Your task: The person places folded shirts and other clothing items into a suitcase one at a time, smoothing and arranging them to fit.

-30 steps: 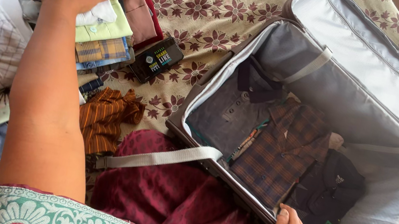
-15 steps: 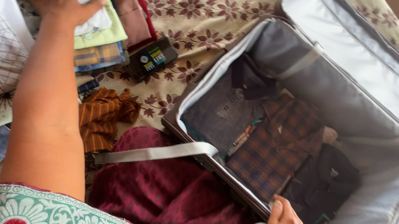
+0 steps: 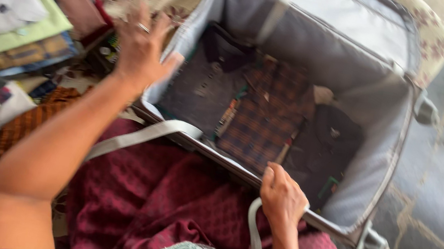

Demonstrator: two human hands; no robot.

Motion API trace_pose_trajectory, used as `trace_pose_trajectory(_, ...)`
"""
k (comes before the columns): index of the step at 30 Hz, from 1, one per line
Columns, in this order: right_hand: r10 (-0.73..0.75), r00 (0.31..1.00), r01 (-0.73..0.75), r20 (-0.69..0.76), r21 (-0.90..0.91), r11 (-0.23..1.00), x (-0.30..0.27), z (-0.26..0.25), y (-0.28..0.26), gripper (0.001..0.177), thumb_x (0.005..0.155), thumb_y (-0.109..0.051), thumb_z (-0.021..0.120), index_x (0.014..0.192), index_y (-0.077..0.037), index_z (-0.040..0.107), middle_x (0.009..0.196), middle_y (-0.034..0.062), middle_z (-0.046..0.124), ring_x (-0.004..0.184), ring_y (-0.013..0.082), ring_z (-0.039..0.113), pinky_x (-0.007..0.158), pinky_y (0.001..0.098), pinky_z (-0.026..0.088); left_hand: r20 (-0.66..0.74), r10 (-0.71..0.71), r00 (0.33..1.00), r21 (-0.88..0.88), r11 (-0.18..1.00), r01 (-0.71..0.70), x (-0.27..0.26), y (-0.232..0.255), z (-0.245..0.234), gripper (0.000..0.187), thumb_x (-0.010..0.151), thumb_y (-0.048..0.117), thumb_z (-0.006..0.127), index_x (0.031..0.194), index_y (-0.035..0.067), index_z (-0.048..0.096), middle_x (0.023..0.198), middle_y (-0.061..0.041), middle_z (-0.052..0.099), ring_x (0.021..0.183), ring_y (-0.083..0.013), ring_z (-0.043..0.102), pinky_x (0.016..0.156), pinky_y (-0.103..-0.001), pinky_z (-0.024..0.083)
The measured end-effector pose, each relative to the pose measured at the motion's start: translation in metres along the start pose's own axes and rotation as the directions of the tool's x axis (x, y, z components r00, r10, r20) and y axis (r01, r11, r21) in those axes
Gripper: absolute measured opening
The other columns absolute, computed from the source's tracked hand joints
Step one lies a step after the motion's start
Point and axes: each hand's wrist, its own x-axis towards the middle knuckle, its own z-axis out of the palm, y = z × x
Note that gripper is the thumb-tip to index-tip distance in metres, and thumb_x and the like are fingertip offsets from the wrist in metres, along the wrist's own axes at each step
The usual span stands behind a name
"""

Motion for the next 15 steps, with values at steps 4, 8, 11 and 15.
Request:
trace_pose_trajectory(4, 0.017, 1.000, -0.016, -0.007, 0.020, 1.000, -0.003, -0.002, 0.005, 0.026, 0.099, -0.032, 0.055, 0.104, -0.017, 0.076, 0.095, 0.0067, 0.079, 0.086, 0.0292, 0.074, 0.075, 0.0431, 0.056, -0.033, 0.185, 0.982, -0.275, 0.943, -0.186, -0.037, 0.122, 0.010, 0.068, 0.084, 0.044, 0.078, 0.137, 0.004, 0.062, 0.151, -0.038, 0.046, 0.142, -0.0502, 0.040, 0.110, -0.061, 0.037)
trace_pose_trajectory(8, -0.001, 1.000, -0.001, 0.021, 0.090, 0.996, -0.007, -0.005, 0.010, 0.027, 0.100, -0.033, 0.055, 0.105, -0.017, 0.075, 0.093, 0.0073, 0.078, 0.088, 0.0283, 0.074, 0.074, 0.0431, 0.054, 0.094, 0.231, 0.968, -0.336, 0.923, -0.188, -0.074, 0.187, 0.036, 0.072, 0.080, 0.046, 0.079, 0.136, 0.006, 0.062, 0.147, -0.036, 0.048, 0.136, -0.0487, 0.046, 0.107, -0.062, 0.036)
trace_pose_trajectory(11, -0.029, 0.998, 0.021, 0.056, 0.140, 0.990, -0.016, -0.010, 0.015, 0.026, 0.100, -0.033, 0.058, 0.108, -0.016, 0.075, 0.090, 0.0071, 0.077, 0.088, 0.0274, 0.073, 0.077, 0.0420, 0.054, 0.208, 0.269, 0.940, -0.344, 0.920, -0.188, -0.090, 0.206, 0.048, 0.071, 0.080, 0.047, 0.077, 0.135, 0.005, 0.062, 0.140, -0.033, 0.053, 0.131, -0.0448, 0.053, 0.102, -0.057, 0.042)
trace_pose_trajectory(15, -0.201, 0.980, 0.196, 0.009, 0.175, 0.965, -0.030, -0.023, 0.010, 0.028, 0.095, -0.031, 0.065, 0.113, -0.012, 0.074, 0.098, 0.0060, 0.077, 0.093, 0.0268, 0.071, 0.081, 0.0435, 0.048, 0.612, 0.135, 0.780, -0.287, 0.956, 0.060, -0.095, 0.201, 0.044, 0.069, 0.089, 0.053, 0.067, 0.141, 0.008, 0.057, 0.130, -0.023, 0.066, 0.120, -0.0374, 0.064, 0.101, -0.048, 0.050)
